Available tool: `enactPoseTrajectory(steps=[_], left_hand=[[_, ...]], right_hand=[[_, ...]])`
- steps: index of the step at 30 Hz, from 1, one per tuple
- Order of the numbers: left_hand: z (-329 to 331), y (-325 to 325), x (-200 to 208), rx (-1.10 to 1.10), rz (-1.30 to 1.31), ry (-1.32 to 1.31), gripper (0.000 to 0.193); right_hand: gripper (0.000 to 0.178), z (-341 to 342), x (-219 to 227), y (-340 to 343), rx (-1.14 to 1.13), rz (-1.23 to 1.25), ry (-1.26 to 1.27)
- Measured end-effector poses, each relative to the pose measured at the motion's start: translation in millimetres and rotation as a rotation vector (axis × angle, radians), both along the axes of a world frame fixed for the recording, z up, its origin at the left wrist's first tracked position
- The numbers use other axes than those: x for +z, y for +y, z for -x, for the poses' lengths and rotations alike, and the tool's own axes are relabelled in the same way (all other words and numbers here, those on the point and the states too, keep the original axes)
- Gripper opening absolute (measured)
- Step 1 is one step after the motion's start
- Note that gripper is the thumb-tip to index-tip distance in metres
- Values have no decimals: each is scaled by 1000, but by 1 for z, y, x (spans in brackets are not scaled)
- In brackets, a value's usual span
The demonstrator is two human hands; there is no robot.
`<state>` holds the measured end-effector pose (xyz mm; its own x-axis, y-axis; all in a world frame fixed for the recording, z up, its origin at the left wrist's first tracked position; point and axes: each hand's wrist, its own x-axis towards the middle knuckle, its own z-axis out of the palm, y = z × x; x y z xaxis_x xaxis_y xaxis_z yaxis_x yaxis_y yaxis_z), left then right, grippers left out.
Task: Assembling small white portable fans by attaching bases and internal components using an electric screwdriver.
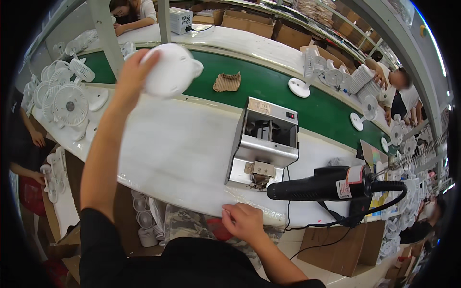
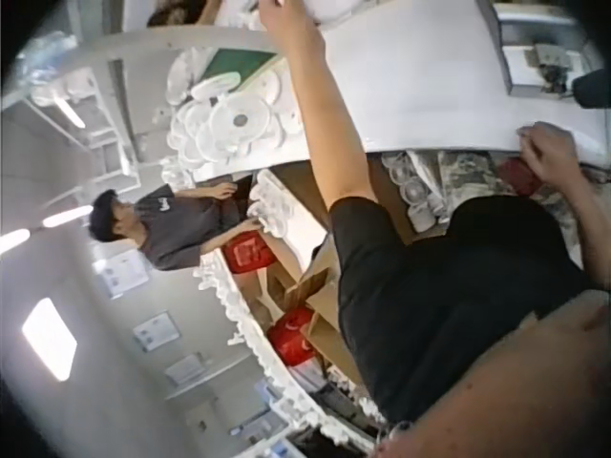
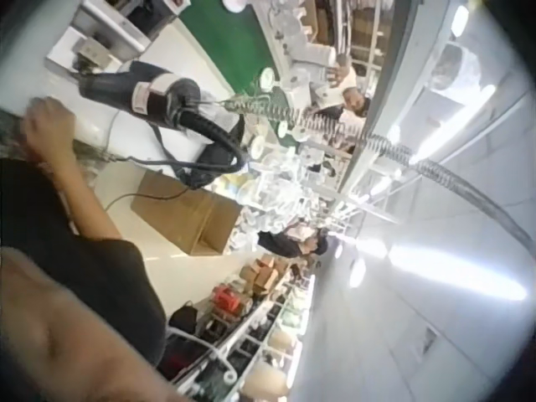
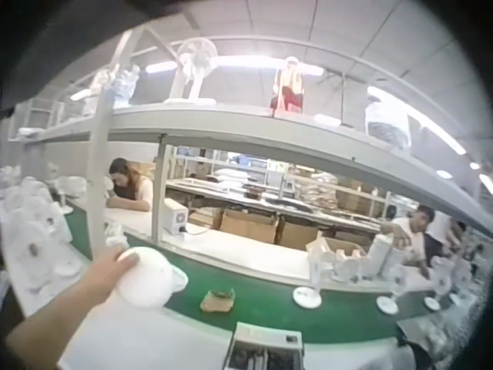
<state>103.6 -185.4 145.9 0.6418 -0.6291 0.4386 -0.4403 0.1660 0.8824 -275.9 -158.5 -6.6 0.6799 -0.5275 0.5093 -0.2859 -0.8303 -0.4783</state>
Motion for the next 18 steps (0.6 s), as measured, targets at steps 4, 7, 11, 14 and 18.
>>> enactPoseTrajectory(steps=[4,7,11,14,18], left_hand=[[-8,-100,-56,92,-33,-116,42],[-13,-134,-105,153,-89,-173,42],[-16,-144,-139,86,-255,-155,42],[-15,-138,-129,278,-65,-431,41],[22,-111,-54,66,314,-208,37]], right_hand=[[12,4,-2,-1,-21,35,-32],[14,6,-3,-1,-23,34,-47],[15,9,0,3,-32,3,-37],[15,9,5,8,-41,-4,23],[15,9,8,6,-61,-4,49]])
